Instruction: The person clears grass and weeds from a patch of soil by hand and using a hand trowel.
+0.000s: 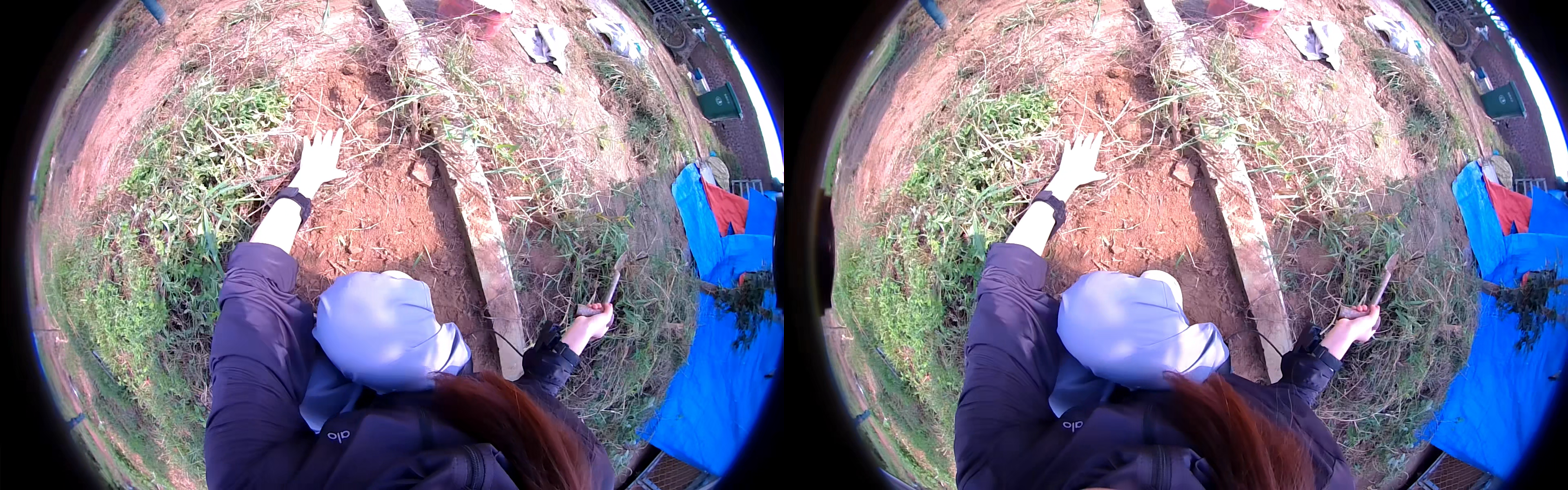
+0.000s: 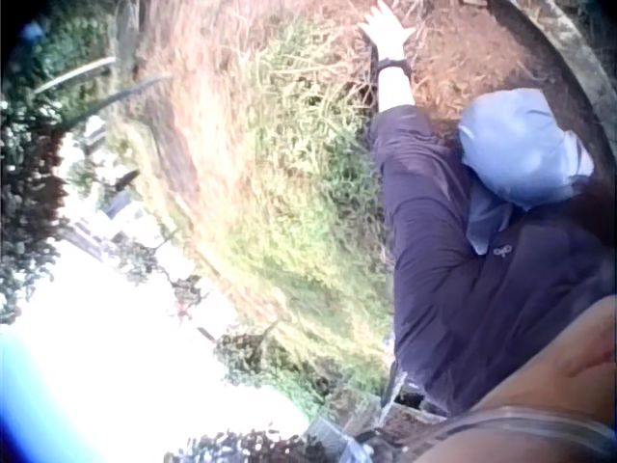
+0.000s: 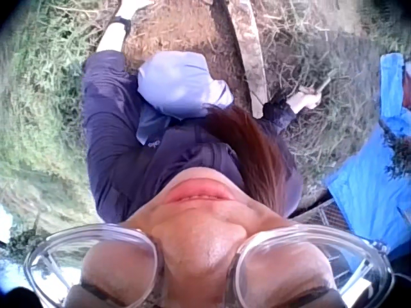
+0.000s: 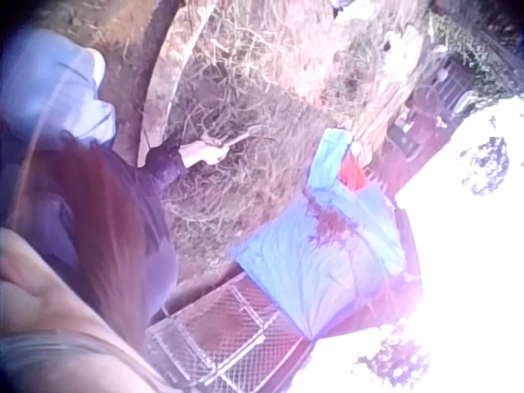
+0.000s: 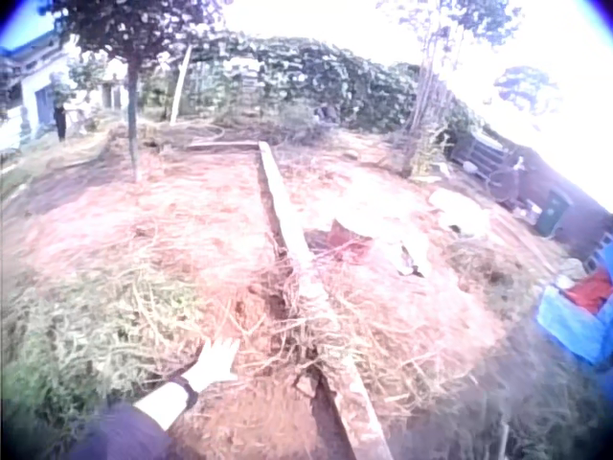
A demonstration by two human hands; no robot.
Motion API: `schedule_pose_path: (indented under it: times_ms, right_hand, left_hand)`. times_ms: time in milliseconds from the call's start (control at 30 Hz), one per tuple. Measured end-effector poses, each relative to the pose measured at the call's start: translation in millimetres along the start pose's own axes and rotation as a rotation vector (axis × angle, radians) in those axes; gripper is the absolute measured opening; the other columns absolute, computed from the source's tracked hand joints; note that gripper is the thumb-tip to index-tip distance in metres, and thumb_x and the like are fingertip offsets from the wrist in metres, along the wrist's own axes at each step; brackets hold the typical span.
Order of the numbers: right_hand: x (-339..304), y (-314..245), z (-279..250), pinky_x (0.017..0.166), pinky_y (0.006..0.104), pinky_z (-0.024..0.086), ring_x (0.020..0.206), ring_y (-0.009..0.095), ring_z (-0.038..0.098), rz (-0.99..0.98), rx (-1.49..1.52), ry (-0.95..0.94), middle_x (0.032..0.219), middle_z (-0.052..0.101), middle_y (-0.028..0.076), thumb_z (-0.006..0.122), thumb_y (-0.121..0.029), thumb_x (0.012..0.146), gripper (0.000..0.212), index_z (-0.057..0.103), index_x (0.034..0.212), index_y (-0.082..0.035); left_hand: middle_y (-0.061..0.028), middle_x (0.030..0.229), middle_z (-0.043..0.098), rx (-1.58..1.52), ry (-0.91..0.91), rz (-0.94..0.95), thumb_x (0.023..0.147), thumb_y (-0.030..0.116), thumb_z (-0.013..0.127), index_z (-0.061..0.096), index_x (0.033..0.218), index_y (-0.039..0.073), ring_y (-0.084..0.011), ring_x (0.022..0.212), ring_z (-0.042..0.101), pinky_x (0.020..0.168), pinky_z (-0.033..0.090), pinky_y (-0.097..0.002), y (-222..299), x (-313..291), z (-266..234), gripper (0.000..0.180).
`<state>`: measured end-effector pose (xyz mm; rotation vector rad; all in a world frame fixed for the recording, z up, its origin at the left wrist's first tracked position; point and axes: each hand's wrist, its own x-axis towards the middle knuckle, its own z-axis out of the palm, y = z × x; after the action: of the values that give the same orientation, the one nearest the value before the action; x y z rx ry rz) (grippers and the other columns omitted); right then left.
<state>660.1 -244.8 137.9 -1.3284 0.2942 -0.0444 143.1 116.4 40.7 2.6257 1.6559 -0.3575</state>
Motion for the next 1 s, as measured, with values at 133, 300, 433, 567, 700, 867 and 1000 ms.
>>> schedule_pose_path:
  times_ms: [133,300,433,567,700,867,1000]
  right_hand:
    - [-69,-1,18,0.043,0.0218,0.038,0.052,0.01,0.044,0.083,-0.148,-0.497,0.063,0.047,0.001,0.053,-0.005,0.08,0.026,0.054,0.105,0.0]
    - [-155,11,56,0.043,0.0211,0.036,0.049,0.009,0.043,0.245,-0.225,-0.828,0.065,0.049,0.003,0.054,-0.005,0.08,0.025,0.055,0.104,0.0]
    - [-215,20,69,0.04,0.0192,0.034,0.045,0.009,0.043,0.171,-0.323,-1.091,0.06,0.05,0.004,0.055,0.0,0.079,0.019,0.057,0.098,0.001]
    - [-253,20,74,0.04,0.0186,0.033,0.043,0.007,0.042,0.198,-0.392,-1.271,0.059,0.05,0.004,0.056,0.004,0.077,0.019,0.058,0.095,0.0]
    - [-276,22,73,0.04,0.0184,0.032,0.043,0.006,0.042,0.065,-0.538,-1.456,0.063,0.05,0.001,0.057,0.01,0.073,0.021,0.061,0.091,-0.001]
    - [-262,28,63,0.039,0.0174,0.033,0.043,0.004,0.044,0.04,-0.724,-1.704,0.064,0.049,-0.002,0.061,0.009,0.069,0.023,0.064,0.087,-0.005]
    - [-276,24,64,0.04,0.0172,0.032,0.043,0.003,0.044,0.118,-0.718,-1.832,0.057,0.051,-0.003,0.061,0.007,0.07,0.02,0.063,0.087,-0.004]
  left_hand:
    - [-0.0169,0.127,0.044,-0.046,-0.26,-0.015,0.058,0.05,0.075,0.018,0.138,0.006,-0.0311,0.117,0.042,0.095,0.034,-0.0479,-5,-11,42,0.108]
    - [-0.0141,0.127,0.044,0.003,-0.377,0.136,0.052,0.057,0.074,0.034,0.132,0.007,-0.03,0.123,0.035,0.095,0.033,-0.0453,-4,-42,65,0.102]
    - [-0.0104,0.111,0.052,0.257,-0.048,0.216,0.075,0.027,0.06,0.044,0.123,0.007,-0.0259,0.103,0.048,0.085,0.038,-0.0438,-12,-81,86,0.054]
    - [-0.0038,0.079,0.063,0.281,-0.094,0.15,0.075,0.012,0.054,0.068,0.078,0.013,-0.0196,0.073,0.06,0.067,0.044,-0.0352,-36,-94,95,0.015]
    - [-0.0125,0.086,0.06,-0.162,0.216,-0.066,0.076,0.017,0.053,0.06,0.08,0.008,-0.0267,0.075,0.06,0.062,0.048,-0.0375,-65,-79,56,0.012]
    - [-0.0191,0.082,0.059,-0.705,0.42,-0.492,0.082,0.035,0.054,0.056,0.083,0.002,-0.0345,0.081,0.058,0.071,0.046,-0.0428,-29,-16,-37,0.033]
    - [-0.0207,0.081,0.06,-0.972,0.508,-0.759,0.08,0.037,0.056,0.057,0.078,0.0,-0.0352,0.08,0.059,0.071,0.045,-0.0435,-6,2,-46,0.038]
